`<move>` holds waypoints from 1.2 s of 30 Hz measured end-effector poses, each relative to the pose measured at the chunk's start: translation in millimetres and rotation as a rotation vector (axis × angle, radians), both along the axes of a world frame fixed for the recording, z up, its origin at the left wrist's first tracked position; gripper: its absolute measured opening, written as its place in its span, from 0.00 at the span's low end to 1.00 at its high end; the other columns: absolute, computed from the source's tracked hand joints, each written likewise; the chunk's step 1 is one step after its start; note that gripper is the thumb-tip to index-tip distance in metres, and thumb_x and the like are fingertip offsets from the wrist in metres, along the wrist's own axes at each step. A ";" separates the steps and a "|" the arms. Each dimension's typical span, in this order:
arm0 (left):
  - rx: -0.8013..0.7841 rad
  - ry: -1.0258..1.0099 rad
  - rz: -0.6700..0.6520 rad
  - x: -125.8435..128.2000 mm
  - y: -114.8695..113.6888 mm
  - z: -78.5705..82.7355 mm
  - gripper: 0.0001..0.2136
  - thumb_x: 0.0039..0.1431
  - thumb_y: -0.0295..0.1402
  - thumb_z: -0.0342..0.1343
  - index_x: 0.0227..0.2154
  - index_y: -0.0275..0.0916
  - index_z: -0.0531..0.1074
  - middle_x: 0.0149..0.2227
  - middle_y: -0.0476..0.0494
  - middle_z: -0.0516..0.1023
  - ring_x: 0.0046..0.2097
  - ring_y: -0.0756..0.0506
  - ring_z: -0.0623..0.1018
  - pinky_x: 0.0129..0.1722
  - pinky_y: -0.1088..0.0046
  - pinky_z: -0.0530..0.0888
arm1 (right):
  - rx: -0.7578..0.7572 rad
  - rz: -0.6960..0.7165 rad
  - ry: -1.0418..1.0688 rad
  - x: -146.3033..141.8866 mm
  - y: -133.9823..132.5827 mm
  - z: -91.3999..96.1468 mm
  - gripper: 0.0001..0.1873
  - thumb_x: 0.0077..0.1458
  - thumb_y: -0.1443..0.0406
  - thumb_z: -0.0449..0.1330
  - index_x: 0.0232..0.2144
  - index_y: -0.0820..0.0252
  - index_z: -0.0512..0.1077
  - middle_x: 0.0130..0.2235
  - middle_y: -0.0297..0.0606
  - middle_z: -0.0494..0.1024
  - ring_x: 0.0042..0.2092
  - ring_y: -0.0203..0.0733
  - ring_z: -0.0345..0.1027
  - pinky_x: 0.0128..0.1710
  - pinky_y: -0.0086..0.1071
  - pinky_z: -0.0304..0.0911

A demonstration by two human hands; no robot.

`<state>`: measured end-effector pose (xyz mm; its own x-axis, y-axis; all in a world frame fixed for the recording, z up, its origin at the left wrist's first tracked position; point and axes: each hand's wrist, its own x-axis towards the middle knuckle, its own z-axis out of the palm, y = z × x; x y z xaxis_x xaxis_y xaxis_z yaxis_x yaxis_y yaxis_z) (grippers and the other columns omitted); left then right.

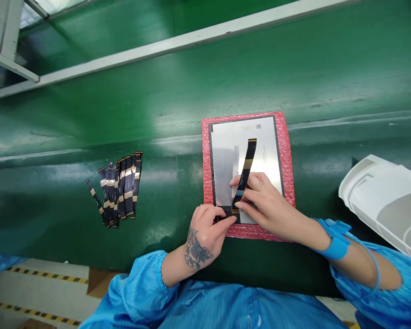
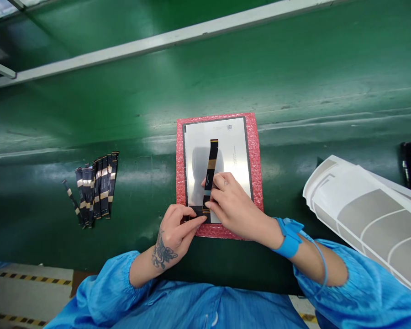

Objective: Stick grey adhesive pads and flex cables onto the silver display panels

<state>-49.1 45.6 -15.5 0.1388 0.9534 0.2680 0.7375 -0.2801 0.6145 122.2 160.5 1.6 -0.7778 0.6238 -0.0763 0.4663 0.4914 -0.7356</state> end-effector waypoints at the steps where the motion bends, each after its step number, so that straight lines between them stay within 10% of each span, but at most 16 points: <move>1: 0.004 -0.001 0.002 0.3 0.3 0.2 0.10 0.62 0.23 0.52 0.40 0.40 0.77 0.34 0.44 0.74 0.37 0.47 0.70 0.35 0.71 0.71 | 0.004 0.000 0.001 0.0 -0.1 -0.3 0.13 0.61 0.67 0.51 0.25 0.57 0.68 0.43 0.47 0.70 0.49 0.53 0.61 0.45 0.52 0.66; 27: 0.110 0.393 0.013 6.6 -7.9 -0.2 0.14 0.61 0.29 0.52 0.48 0.41 0.75 0.38 0.43 0.72 0.42 0.44 0.68 0.45 0.67 0.68 | 0.104 0.030 0.013 1.3 -3.7 -6.0 0.11 0.61 0.68 0.51 0.28 0.59 0.70 0.40 0.46 0.70 0.49 0.52 0.62 0.45 0.50 0.68; 31: 0.032 0.332 0.011 7.6 -7.2 4.0 0.16 0.61 0.29 0.50 0.50 0.38 0.74 0.38 0.41 0.70 0.42 0.44 0.68 0.43 0.66 0.68 | 0.288 -0.156 -0.001 1.5 -11.2 -14.9 0.08 0.60 0.61 0.55 0.35 0.61 0.68 0.51 0.52 0.65 0.54 0.58 0.60 0.48 0.55 0.67; 36: -0.041 0.249 0.039 8.8 -8.3 2.3 0.18 0.60 0.30 0.49 0.52 0.42 0.73 0.38 0.41 0.69 0.42 0.44 0.69 0.42 0.65 0.68 | 0.624 -0.481 -0.029 8.5 -11.3 -23.0 0.34 0.61 0.56 0.55 0.63 0.57 0.46 0.67 0.52 0.44 0.68 0.63 0.39 0.62 0.64 0.48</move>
<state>-40.3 37.3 -13.2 0.1588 0.9686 0.1911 0.8773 -0.2272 0.4227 130.7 149.2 -21.4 -0.4147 0.8258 0.3822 0.7475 0.5487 -0.3745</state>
